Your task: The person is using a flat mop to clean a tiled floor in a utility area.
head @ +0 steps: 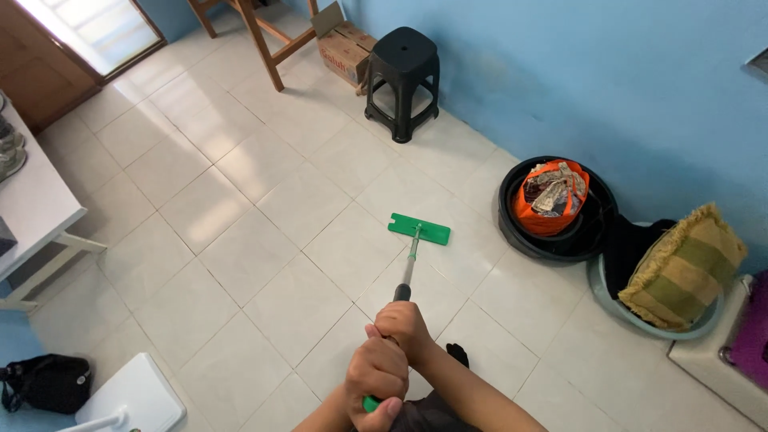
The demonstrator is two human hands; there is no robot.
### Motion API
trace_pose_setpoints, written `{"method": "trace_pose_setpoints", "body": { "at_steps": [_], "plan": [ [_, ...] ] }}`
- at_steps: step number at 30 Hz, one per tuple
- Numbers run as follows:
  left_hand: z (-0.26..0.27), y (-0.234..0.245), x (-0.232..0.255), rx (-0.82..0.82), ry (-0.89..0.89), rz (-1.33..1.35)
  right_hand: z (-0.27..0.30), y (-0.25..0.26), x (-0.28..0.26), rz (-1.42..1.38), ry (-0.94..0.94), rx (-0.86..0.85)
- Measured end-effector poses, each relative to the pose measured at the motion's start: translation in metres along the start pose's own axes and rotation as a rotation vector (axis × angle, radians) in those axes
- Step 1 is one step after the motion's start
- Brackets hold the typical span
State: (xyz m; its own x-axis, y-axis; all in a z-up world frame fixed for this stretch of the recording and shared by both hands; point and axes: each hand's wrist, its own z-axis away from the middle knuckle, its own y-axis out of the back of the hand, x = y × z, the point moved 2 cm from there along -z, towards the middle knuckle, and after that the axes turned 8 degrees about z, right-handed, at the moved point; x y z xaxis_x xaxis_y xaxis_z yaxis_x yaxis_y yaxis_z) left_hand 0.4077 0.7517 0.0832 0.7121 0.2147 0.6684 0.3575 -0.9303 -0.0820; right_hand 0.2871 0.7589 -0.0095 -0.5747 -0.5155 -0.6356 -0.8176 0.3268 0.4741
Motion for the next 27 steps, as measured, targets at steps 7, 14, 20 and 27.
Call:
{"method": "trace_pose_setpoints", "body": {
  "at_steps": [7,14,20,27],
  "plan": [
    [0.040,0.004,-0.024,-0.027,0.087,-0.034,0.024,-0.020,0.020,0.072,0.027,0.143],
    [0.068,0.011,-0.069,-0.042,0.206,-0.154,0.038,-0.025,0.059,0.119,-0.014,0.049],
    [0.066,0.019,-0.096,-0.030,0.207,-0.163,0.036,-0.022,0.083,0.147,0.002,0.033],
    [0.051,0.048,-0.138,-0.019,0.233,-0.187,0.016,-0.023,0.137,0.166,-0.043,0.015]
  ]
}}
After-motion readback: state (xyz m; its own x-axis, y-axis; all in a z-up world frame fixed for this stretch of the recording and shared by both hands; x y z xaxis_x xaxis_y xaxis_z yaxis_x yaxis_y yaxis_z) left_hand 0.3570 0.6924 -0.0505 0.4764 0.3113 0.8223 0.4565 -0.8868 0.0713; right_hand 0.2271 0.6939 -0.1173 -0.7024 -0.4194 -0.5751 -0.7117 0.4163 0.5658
